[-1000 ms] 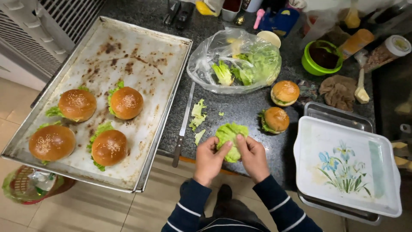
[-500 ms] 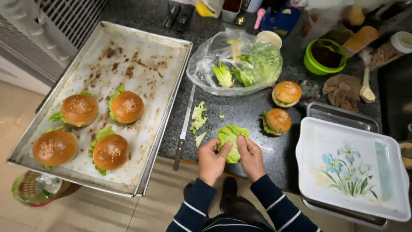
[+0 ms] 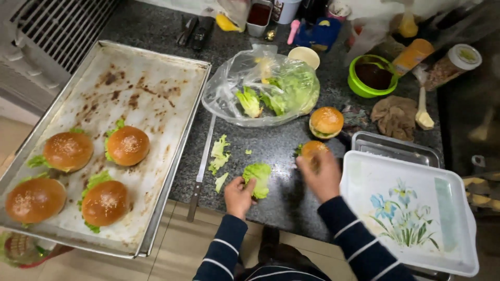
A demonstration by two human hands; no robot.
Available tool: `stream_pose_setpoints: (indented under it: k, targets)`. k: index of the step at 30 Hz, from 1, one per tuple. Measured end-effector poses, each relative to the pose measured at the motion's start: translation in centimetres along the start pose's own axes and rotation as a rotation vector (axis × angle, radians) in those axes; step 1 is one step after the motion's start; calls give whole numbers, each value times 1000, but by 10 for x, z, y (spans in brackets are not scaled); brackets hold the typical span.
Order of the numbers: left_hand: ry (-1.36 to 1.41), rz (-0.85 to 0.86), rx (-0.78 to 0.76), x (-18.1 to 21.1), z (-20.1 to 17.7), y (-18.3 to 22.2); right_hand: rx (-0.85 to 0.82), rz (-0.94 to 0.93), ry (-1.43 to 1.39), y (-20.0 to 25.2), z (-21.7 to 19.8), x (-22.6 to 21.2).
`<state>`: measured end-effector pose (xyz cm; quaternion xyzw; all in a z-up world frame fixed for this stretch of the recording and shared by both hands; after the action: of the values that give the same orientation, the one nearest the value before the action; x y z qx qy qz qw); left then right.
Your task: Assembling mini burgers by adding lettuce and top buns.
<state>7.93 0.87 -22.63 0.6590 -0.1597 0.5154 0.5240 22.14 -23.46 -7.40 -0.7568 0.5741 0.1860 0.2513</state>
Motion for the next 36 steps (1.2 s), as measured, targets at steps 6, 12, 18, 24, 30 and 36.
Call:
stream_pose_setpoints:
  k: [6,12,18,24,30,36]
  targets:
    - [-472,-8,81,36,-3,29,-578,318,147,-64,35,93]
    - [-859,-9,138,59,3,47,-570,316,255,-53,-3,35]
    - [-868,20,135,65,3,59,-492,318,-47,-33,14,39]
    - [-558,339,45,150,29,106,-393,510,-901,-16,19,30]
    - [-148,544,-169,183,56,107,-502,549,-1132,23,-26,-85]
    - [-179,668,-154,196,46,123,-528,527,-1198,32,-38,-104]
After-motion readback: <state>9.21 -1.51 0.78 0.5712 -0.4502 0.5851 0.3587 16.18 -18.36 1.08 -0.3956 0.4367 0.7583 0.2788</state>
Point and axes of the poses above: each hand's wrist, its own y-axis away from the middle knuckle, its own z-axis out of the palm, x = y × z, the point moved 5 cm from there along -y, towards the middle knuckle, and after that the axes turned 4 degrees about -x, right-handed, at the moved point
